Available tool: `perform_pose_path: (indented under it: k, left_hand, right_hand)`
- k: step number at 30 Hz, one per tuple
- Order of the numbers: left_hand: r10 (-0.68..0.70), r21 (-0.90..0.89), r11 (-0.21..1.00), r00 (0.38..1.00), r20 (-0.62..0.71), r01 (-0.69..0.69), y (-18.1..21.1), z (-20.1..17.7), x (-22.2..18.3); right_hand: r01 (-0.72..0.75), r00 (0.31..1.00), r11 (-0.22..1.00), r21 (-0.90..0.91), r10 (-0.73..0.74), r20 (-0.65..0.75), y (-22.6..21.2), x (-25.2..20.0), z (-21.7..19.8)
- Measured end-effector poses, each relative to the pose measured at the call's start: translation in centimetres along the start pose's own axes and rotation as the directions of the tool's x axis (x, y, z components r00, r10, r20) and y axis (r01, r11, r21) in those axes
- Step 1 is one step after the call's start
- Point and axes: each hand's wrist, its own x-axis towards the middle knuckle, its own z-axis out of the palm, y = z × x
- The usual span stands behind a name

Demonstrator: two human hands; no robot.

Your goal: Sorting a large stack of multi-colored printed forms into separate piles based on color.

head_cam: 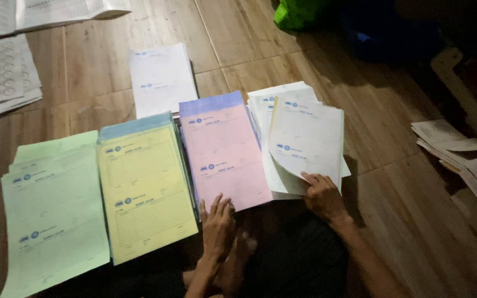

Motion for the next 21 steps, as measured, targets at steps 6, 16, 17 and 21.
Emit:
perform_pose_path:
  k: [6, 16, 17, 21]
  left_hand:
    - [0.047, 0.172, 0.983, 0.991, 0.127, -0.069, 0.2, 0.6, -0.6]
    - [0.319, 0.525, 0.807, 0.948, 0.0, -0.272, -1.6, 0.6, 0.5]
    - [0.322, 0.499, 0.813, 0.946, 0.043, -0.3, -1.9, 0.6, 0.5]
    - [0.321, 0.432, 0.82, 0.927, 0.195, -0.376, -3.3, 1.6, 0.5]
  right_hand:
    - [0.126, 0.986, 0.982, -0.14, -0.14, -0.094, 0.2, 1.5, -3.0]
    - [0.082, 0.996, 0.996, -0.019, -0.081, 0.032, 1.3, -0.5, -0.5]
    - [0.046, 0.999, 0.999, -0.003, -0.046, 0.001, 1.2, -0.5, -0.5]
    - [0.009, 1.0, 0.999, -0.037, -0.008, 0.007, 1.0, -0.1, -1.1]
